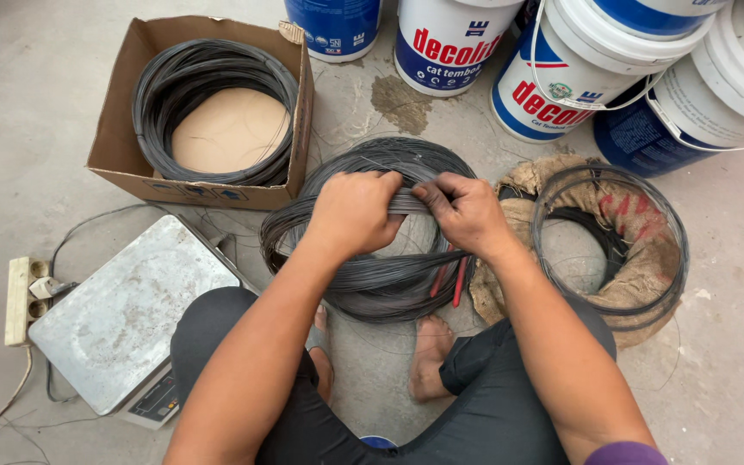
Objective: The person sits on the floor and coils a length of gray wire by hand into a neat circular bundle. They then use red-handled pliers to cut a securing tie and place the finished coil into a cardboard box.
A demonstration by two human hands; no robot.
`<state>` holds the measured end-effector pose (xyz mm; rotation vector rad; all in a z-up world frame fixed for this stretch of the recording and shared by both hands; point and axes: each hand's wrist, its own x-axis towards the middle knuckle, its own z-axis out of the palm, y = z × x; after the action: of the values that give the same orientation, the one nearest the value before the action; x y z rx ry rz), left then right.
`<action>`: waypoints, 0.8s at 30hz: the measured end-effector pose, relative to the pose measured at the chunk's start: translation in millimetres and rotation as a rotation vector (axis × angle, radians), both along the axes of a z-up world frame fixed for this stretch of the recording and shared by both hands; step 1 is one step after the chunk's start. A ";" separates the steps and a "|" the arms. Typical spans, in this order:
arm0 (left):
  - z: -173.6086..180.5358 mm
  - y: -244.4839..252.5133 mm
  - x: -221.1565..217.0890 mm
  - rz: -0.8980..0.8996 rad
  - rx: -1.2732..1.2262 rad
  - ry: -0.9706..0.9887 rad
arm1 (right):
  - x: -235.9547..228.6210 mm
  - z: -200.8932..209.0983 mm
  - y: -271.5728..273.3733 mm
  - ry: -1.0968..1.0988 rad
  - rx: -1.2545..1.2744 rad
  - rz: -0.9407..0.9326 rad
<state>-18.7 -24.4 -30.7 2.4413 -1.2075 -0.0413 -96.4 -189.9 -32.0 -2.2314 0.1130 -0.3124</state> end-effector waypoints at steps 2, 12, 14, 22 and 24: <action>-13.7 -0.4 -0.9 0.019 -0.040 -0.063 | 2.7 1.5 2.3 0.042 0.059 0.018; -17.1 4.8 11.1 0.073 0.020 0.306 | 3.0 -20.5 -4.6 0.124 -0.094 0.226; 11.8 11.4 8.8 0.093 -0.012 0.341 | 1.7 8.1 3.4 0.131 -0.149 0.227; 54.6 42.2 15.8 0.192 -0.150 0.401 | 6.8 8.7 -16.1 0.068 -0.077 -0.042; 27.0 45.3 24.2 0.166 -0.212 0.110 | 8.7 9.2 -9.4 0.108 0.067 -0.081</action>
<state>5.5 21.0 -3.7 2.3120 -0.9098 0.0003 -87.6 -199.3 -22.8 -2.1806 0.2684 -0.2279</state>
